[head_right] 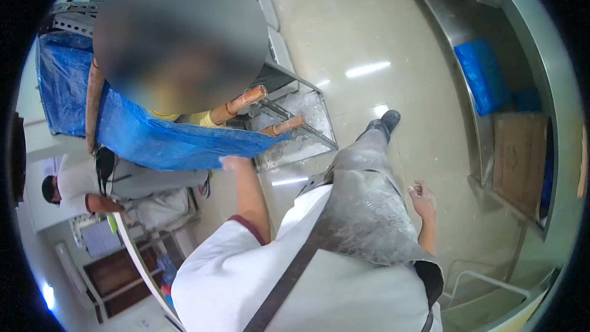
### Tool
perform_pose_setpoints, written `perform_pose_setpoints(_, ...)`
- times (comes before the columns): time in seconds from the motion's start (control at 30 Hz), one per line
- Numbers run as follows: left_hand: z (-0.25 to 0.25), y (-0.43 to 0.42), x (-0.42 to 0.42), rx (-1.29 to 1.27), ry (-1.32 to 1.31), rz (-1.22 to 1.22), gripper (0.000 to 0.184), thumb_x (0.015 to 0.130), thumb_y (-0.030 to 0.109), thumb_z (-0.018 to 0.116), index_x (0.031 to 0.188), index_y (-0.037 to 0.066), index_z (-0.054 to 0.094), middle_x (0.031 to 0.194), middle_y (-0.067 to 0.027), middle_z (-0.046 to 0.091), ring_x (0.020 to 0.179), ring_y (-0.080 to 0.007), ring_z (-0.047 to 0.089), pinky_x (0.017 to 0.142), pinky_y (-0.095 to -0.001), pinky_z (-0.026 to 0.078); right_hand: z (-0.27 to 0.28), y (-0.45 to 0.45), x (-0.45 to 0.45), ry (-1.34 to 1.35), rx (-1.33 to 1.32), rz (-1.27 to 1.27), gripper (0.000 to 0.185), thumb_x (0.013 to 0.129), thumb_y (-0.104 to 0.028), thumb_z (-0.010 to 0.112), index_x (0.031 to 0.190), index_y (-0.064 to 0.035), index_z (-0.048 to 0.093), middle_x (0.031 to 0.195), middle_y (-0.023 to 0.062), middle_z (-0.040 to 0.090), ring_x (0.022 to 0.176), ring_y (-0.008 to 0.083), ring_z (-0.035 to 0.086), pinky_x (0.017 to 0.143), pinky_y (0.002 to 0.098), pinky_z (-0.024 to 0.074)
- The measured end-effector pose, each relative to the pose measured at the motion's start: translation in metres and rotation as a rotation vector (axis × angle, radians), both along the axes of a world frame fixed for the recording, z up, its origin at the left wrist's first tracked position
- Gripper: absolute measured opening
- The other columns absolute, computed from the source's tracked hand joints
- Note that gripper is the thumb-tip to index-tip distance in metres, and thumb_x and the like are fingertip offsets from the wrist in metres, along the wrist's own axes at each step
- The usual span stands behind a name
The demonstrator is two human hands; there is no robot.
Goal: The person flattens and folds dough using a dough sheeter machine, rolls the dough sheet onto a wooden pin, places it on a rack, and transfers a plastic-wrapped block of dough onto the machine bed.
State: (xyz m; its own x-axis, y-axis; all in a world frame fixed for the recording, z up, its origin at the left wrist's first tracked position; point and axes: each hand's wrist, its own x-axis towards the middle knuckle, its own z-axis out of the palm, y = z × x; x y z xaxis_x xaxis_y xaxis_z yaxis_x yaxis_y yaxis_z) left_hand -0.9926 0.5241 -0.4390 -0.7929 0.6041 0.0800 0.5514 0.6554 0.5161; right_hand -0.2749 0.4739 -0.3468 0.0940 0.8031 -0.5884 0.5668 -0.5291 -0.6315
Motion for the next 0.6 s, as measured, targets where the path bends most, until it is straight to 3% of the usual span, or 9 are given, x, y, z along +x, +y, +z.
perform_pose_setpoints(0.03, -0.050, -0.003, 0.008, 0.129, -0.330, 0.414, 0.046, 0.096, 0.038, 0.040, 0.133, 0.010, 0.045, 0.132, -0.0073, 0.051, 0.124, -0.0217, 0.047, 0.101, -0.0371, 0.037, -0.008, 0.016, 0.011, 0.012, -0.002, -0.028, 0.039, 0.084, -0.024, 0.066, 0.116, -0.0042, 0.059, 0.098, 0.0148, 0.066, 0.092, 0.0232, 0.063, 0.082, 0.0357, 0.0505)
perform_pose_setpoints(0.07, -0.009, 0.016, 0.094, 0.375, -0.560, 0.885, 0.040, 0.095, 0.035, 0.041, 0.126, 0.013, 0.052, 0.126, -0.0068, 0.056, 0.119, -0.0207, 0.052, 0.096, -0.0369, 0.042, -0.008, 0.035, 0.024, 0.016, -0.010, -0.002, 0.039, 0.084, -0.024, 0.066, 0.116, -0.0042, 0.059, 0.098, 0.0148, 0.066, 0.092, 0.0232, 0.063, 0.082, 0.0357, 0.0505)
perform_pose_setpoints(0.1, 0.005, 0.026, 0.158, 0.336, -0.646, 0.974, 0.039, 0.095, 0.035, 0.042, 0.126, 0.013, 0.052, 0.124, -0.0070, 0.057, 0.117, -0.0208, 0.052, 0.094, -0.0369, 0.043, -0.005, 0.056, 0.039, -0.004, -0.020, 0.015, 0.040, 0.085, -0.025, 0.065, 0.119, -0.0047, 0.057, 0.100, 0.0153, 0.066, 0.092, 0.0244, 0.064, 0.082, 0.0362, 0.0508)
perform_pose_setpoints(0.2, 0.000, 0.026, 0.229, 0.038, -0.846, 0.657, 0.038, 0.094, 0.035, 0.046, 0.123, 0.011, 0.053, 0.119, -0.0075, 0.058, 0.111, -0.0210, 0.054, 0.090, -0.0367, 0.044, 0.004, 0.112, 0.068, -0.011, -0.002, -0.051, 0.042, 0.086, -0.026, 0.064, 0.122, -0.0055, 0.056, 0.104, 0.0159, 0.065, 0.095, 0.0263, 0.064, 0.084, 0.0369, 0.0508)
perform_pose_setpoints(0.3, -0.037, 0.068, 0.281, -0.297, -1.154, -0.114, 0.037, 0.093, 0.034, 0.049, 0.121, 0.010, 0.053, 0.113, -0.0080, 0.060, 0.104, -0.0212, 0.056, 0.085, -0.0365, 0.046, 0.042, 0.158, 0.121, -0.089, 0.056, -0.237, 0.048, 0.088, -0.035, 0.061, 0.127, -0.0086, 0.054, 0.121, 0.0158, 0.061, 0.109, 0.0299, 0.060, 0.093, 0.0415, 0.0469)
perform_pose_setpoints(0.37, -0.050, 0.148, 0.319, -0.460, -1.274, -0.422, 0.036, 0.093, 0.034, 0.052, 0.119, 0.009, 0.054, 0.110, -0.0084, 0.061, 0.100, -0.0214, 0.057, 0.082, -0.0363, 0.047, 0.112, 0.185, 0.149, -0.044, 0.149, -0.373, 0.056, 0.088, -0.041, 0.060, 0.131, -0.0061, 0.049, 0.120, 0.0164, 0.061, 0.112, 0.0302, 0.058, 0.095, 0.0413, 0.0452)
perform_pose_setpoints(0.5, -0.035, 0.337, 0.422, -0.436, -1.457, -0.505, 0.036, 0.091, 0.033, 0.056, 0.116, 0.007, 0.055, 0.102, -0.0091, 0.063, 0.092, -0.0217, 0.060, 0.076, -0.0361, 0.049, 0.195, 0.203, 0.253, -0.224, 0.387, -0.515, 0.045, 0.086, -0.027, 0.065, 0.122, -0.0024, 0.054, 0.113, 0.0151, 0.064, 0.106, 0.0253, 0.061, 0.093, 0.0358, 0.0471)
perform_pose_setpoints(0.53, -0.028, 0.378, 0.451, -0.387, -1.415, -0.507, 0.036, 0.091, 0.033, 0.058, 0.115, 0.006, 0.055, 0.100, -0.0093, 0.063, 0.090, -0.0218, 0.061, 0.074, -0.0360, 0.050, 0.217, 0.204, 0.280, -0.157, 0.469, -0.608, 0.046, 0.086, -0.026, 0.066, 0.123, -0.0024, 0.054, 0.114, 0.0159, 0.063, 0.107, 0.0248, 0.061, 0.093, 0.0356, 0.0468)
perform_pose_setpoints(0.6, 0.016, 0.456, 0.510, -0.310, -0.988, -0.627, 0.035, 0.092, 0.026, 0.057, 0.122, 0.007, 0.054, 0.106, -0.0092, 0.063, 0.096, -0.0186, 0.060, 0.078, -0.0322, 0.049, 0.243, 0.210, 0.319, -0.140, 0.612, -0.770, 0.041, 0.085, -0.019, 0.065, 0.120, -0.0008, 0.055, 0.110, 0.0157, 0.065, 0.103, 0.0226, 0.062, 0.091, 0.0336, 0.0477)
